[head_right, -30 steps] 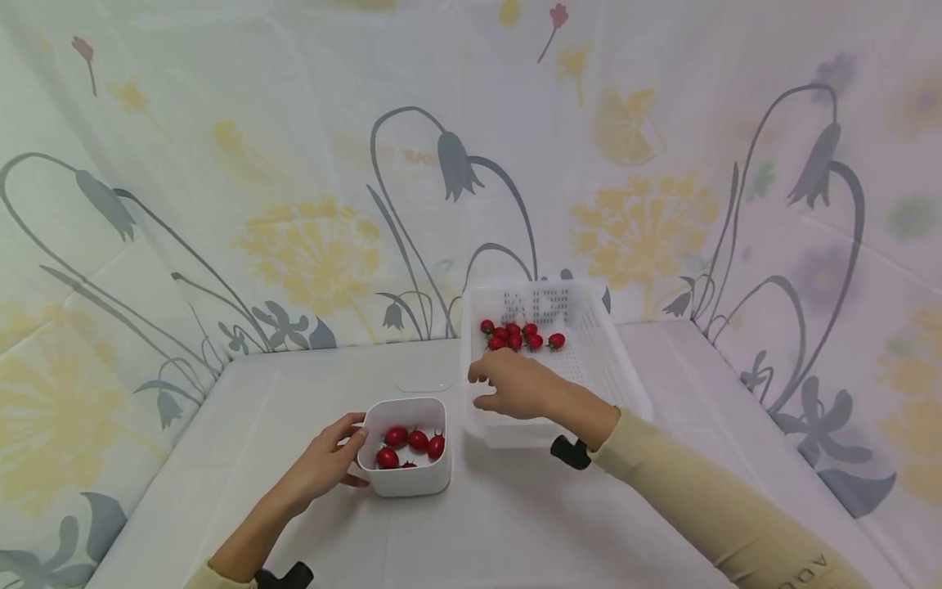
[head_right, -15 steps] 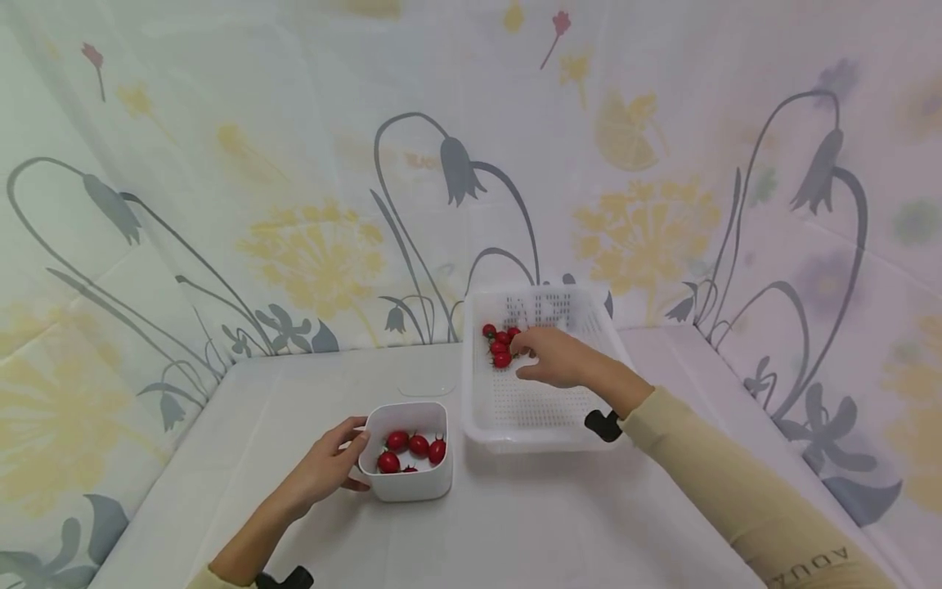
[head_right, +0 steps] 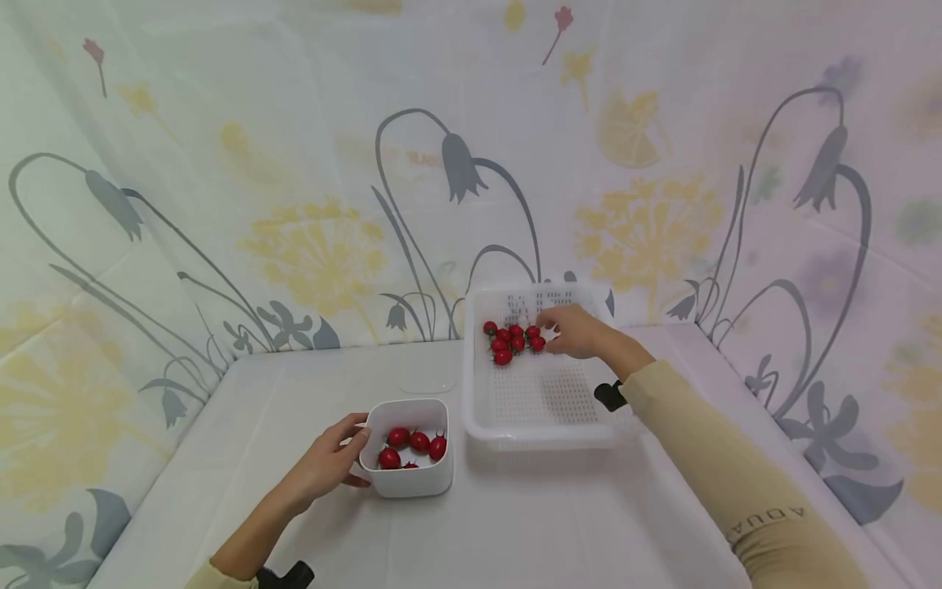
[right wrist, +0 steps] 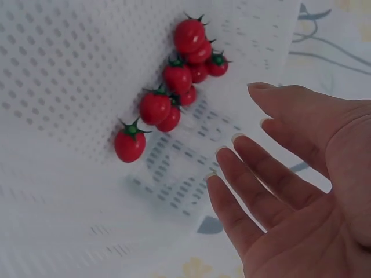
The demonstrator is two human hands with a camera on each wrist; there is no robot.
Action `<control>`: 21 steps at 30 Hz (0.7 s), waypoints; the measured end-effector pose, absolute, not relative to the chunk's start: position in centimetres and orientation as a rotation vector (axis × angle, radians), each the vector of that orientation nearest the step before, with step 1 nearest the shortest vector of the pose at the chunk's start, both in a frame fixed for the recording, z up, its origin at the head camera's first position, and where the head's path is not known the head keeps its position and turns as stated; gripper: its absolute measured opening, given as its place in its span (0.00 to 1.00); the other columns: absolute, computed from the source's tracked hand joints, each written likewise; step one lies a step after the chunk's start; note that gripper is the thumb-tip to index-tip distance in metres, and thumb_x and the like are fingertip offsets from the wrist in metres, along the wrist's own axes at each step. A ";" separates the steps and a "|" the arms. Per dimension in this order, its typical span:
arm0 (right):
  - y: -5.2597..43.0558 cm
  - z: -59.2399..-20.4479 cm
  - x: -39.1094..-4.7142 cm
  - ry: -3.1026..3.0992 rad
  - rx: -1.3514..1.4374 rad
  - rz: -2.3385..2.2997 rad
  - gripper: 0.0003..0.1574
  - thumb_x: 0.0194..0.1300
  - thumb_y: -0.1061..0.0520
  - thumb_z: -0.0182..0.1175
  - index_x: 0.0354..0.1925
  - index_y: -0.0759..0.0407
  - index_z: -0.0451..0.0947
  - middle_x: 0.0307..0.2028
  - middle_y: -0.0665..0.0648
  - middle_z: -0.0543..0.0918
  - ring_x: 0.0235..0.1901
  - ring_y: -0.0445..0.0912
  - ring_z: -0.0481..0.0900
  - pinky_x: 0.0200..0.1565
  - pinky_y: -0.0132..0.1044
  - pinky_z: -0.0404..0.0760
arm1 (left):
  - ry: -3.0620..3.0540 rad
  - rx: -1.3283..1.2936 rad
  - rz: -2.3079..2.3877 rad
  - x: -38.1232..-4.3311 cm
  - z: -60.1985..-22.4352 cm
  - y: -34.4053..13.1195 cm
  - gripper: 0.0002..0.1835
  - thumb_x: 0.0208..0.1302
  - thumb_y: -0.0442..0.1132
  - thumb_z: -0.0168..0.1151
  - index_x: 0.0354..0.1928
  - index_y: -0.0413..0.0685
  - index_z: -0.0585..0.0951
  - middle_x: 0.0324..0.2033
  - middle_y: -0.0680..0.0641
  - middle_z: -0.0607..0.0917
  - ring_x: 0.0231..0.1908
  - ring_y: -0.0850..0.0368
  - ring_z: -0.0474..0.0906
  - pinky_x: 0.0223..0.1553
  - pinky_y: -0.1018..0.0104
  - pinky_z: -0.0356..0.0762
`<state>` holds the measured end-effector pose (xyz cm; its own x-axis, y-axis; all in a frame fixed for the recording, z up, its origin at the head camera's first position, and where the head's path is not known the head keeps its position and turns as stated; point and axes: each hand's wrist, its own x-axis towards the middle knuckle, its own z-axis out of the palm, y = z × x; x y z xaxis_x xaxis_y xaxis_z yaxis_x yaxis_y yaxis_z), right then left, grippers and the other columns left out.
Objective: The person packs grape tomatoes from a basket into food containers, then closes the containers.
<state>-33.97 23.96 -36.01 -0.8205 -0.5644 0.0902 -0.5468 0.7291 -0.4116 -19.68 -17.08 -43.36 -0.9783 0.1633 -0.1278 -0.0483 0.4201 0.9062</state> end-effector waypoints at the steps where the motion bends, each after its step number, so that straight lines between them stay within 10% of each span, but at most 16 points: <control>1: 24.1 -36.1 -34.3 2.883 -0.918 -0.667 0.22 0.65 0.66 0.66 0.55 0.74 0.77 0.52 0.72 0.82 0.53 0.67 0.80 0.56 0.58 0.82 | 2.476 0.102 1.589 -19.7 -43.4 -17.1 0.22 0.80 0.39 0.51 0.71 0.43 0.70 0.61 0.33 0.77 0.38 0.49 0.83 0.31 0.54 0.89; 21: 24.8 -39.5 -38.1 2.802 -0.594 -0.558 0.30 0.60 0.74 0.52 0.62 0.78 0.70 0.62 0.79 0.73 0.63 0.73 0.70 0.64 0.62 0.74 | 2.480 0.108 1.585 -19.9 -43.1 -17.0 0.21 0.80 0.38 0.51 0.70 0.43 0.71 0.61 0.33 0.77 0.38 0.50 0.83 0.31 0.53 0.89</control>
